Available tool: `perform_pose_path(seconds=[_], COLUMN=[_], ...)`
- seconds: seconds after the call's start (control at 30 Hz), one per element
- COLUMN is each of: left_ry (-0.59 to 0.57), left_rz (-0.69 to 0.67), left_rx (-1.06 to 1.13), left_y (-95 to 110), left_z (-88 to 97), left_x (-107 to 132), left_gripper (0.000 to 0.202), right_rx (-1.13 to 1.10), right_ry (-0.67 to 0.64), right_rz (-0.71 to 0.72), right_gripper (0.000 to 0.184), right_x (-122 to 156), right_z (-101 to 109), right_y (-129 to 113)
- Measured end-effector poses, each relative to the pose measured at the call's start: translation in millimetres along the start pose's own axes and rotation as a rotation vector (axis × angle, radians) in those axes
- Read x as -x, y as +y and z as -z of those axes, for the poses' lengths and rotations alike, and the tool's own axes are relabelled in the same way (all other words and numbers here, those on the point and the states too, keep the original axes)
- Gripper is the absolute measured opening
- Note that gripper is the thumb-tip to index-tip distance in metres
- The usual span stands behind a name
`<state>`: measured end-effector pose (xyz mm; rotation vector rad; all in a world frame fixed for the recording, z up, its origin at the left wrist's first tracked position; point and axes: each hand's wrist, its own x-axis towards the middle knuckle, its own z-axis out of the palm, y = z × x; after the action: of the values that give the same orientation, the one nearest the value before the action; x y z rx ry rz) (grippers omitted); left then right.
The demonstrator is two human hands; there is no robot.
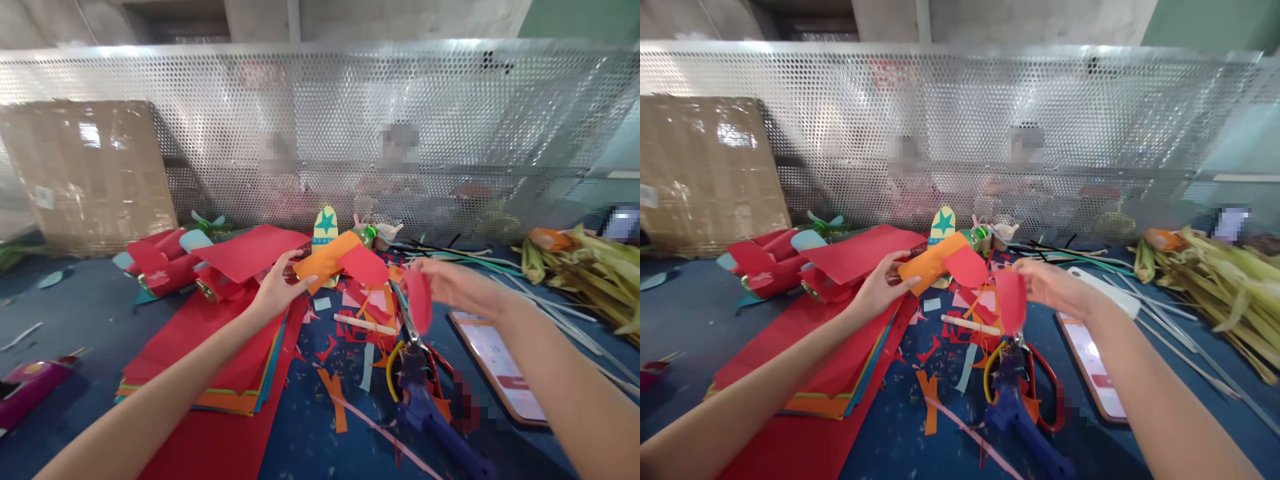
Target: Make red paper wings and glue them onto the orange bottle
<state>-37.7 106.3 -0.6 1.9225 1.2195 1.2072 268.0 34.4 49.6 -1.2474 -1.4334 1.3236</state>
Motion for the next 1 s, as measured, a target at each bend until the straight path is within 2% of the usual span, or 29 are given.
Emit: perform_pose_path(seconds=[0.07,0.13,0.2,0.3,0.37,0.43,0.6,0.83,0.93,1.0], left_ry=[0.07,0.127,0.154,0.14,0.103,0.075,-0.071,-0.156,-0.117,-0.011], left_rz=[0.008,0.013,0.02,0.03,0.044,0.0,-0.201,-0.382,-0.495,-0.529], left_rx=[0.015,0.04,0.071,0.12,0.204,0.216,0.084,-0.086,-0.204,-0.297], left_y=[6.0,13.1,21.2,32.7,37.9,41.1,50.0,57.3,55.6,54.3], left_z=[-4.2,-9.5,-15.4,-23.3,-26.9,-28.6,-24.6,-15.1,-9.9,-4.1], left_x=[6.5,14.6,23.5,36.4,44.2,51.4,65.2,62.4,53.7,44.8], left_gripper=[0.054,0.053,0.054,0.053,0.06,0.064,0.059,0.039,0.044,0.058], right_rx=[0.083,0.15,0.174,0.144,0.071,-0.02,-0.239,-0.298,-0.218,-0.096], right_ry=[-0.19,-0.297,-0.292,-0.215,-0.177,-0.153,-0.109,-0.105,-0.125,-0.126], right_rz=[-0.064,-0.065,-0.027,0.044,0.078,0.097,0.112,0.121,0.132,0.138], right_gripper=[0.02,0.02,0.022,0.026,0.029,0.031,0.031,0.021,0.024,0.029], right_x=[5.3,8.3,9.2,9.5,10.5,11.7,11.5,3.1,-3.5,-6.8], right_z=[-15.4,-35.6,-56.4,-80.7,-90.5,-95.9,-94.6,-66.7,-52.9,-44.7], right_y=[-1.9,-2.1,0.3,7.3,11.6,13.4,7.1,2.3,8.5,13.8])
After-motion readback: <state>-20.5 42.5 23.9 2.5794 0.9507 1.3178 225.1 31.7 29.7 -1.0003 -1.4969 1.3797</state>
